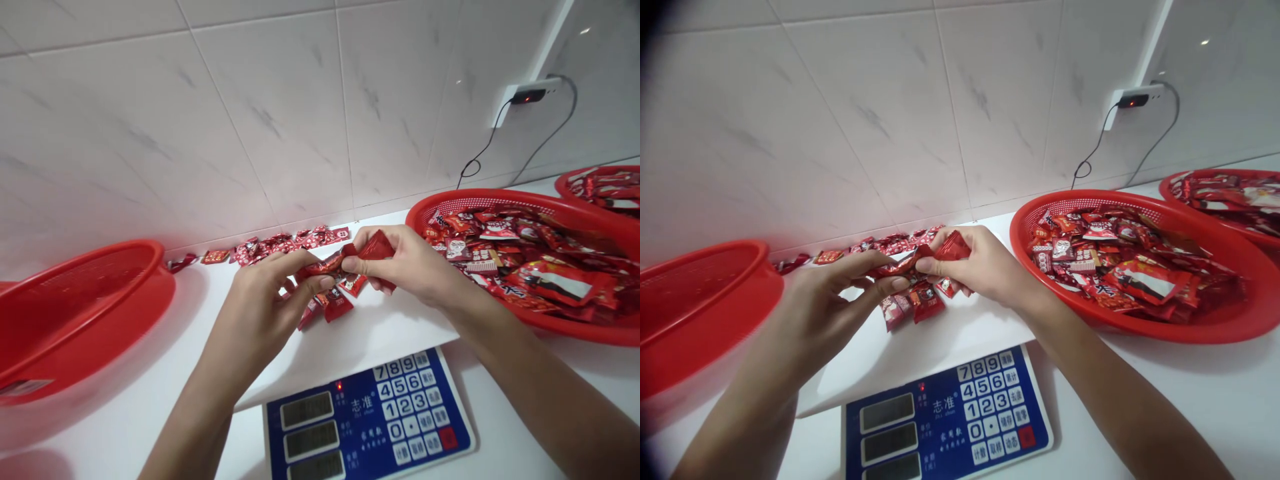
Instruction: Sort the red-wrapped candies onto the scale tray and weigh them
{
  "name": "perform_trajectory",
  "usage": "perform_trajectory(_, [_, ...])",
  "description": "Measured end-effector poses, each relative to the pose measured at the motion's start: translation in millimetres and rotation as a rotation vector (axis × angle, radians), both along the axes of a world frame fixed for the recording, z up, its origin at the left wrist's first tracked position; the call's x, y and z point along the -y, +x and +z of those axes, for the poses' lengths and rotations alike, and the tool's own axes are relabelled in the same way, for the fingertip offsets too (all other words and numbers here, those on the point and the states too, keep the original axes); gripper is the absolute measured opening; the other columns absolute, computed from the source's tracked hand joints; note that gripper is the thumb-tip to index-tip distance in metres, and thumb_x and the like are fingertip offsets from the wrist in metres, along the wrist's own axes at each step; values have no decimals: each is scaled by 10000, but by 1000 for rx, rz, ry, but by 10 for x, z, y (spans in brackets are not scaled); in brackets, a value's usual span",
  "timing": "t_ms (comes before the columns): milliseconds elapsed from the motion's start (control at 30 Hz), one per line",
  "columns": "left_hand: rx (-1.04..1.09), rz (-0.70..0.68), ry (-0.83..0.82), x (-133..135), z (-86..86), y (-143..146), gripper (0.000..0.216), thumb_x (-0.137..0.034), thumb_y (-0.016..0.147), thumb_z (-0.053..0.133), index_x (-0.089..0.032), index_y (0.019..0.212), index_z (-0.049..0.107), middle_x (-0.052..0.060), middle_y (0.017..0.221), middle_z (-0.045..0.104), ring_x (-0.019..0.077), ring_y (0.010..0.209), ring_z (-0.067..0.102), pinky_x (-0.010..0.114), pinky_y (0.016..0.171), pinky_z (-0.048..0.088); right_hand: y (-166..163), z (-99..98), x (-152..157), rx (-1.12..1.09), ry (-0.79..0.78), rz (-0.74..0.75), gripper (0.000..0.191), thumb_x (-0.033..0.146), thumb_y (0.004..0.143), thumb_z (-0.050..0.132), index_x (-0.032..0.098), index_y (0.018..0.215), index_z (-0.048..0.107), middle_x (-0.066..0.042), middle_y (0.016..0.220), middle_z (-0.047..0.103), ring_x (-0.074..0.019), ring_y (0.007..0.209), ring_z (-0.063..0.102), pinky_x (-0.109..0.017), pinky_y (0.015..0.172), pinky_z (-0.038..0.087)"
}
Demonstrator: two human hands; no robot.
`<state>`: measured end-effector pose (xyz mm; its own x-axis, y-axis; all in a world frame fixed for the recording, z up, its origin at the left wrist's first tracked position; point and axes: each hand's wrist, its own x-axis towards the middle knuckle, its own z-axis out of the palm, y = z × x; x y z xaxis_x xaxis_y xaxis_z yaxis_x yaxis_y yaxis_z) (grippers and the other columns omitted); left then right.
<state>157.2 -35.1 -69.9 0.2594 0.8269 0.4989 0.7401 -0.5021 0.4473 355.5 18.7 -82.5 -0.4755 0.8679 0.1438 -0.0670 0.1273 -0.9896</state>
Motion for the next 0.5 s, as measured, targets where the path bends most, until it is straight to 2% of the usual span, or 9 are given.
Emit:
perform_trajectory(133, [-93,28,73,-14,-21,-43,119,-246,936,642,-234,822,674,-53,670,704,140,588,647,213,487,433,-15,9,11,-10,-1,-15,299,280,715,899,153,760,632,75,522,555,-46,420,461,-166,379,342])
perform_trajectory(267, [-274,121,426,-17,-31,-64,69,-207,945,654,-240,907,701,3,811,758,211,729,673,300,596,470,47,62,20,41,-47,-10,348,240,701,909,151,963,699,73,558,591,-58,439,490,-171,391,372])
perform_trajectory(333, [-322,117,536,-4,-25,-50,82,-161,948,651,-225,916,692,31,868,757,227,812,678,322,664,494,80,82,21,30,-63,-13,372,255,723,896,151,1025,705,60,579,615,-65,447,508,-178,396,381])
perform_trajectory(433, [-304,41,534,17,-16,-20,140,-91,954,615,-215,935,677,39,929,737,201,848,683,303,696,513,88,73,13,2,-38,-20,239,262,765,861,138,910,716,66,518,561,-57,424,478,-177,392,357])
perform_trajectory(500, [-282,-3,468,22,-14,-17,204,-52,948,584,-230,975,679,34,994,729,196,902,690,292,709,527,68,49,1,0,-24,-40,185,234,765,854,132,812,707,69,490,524,-54,427,473,-172,394,350])
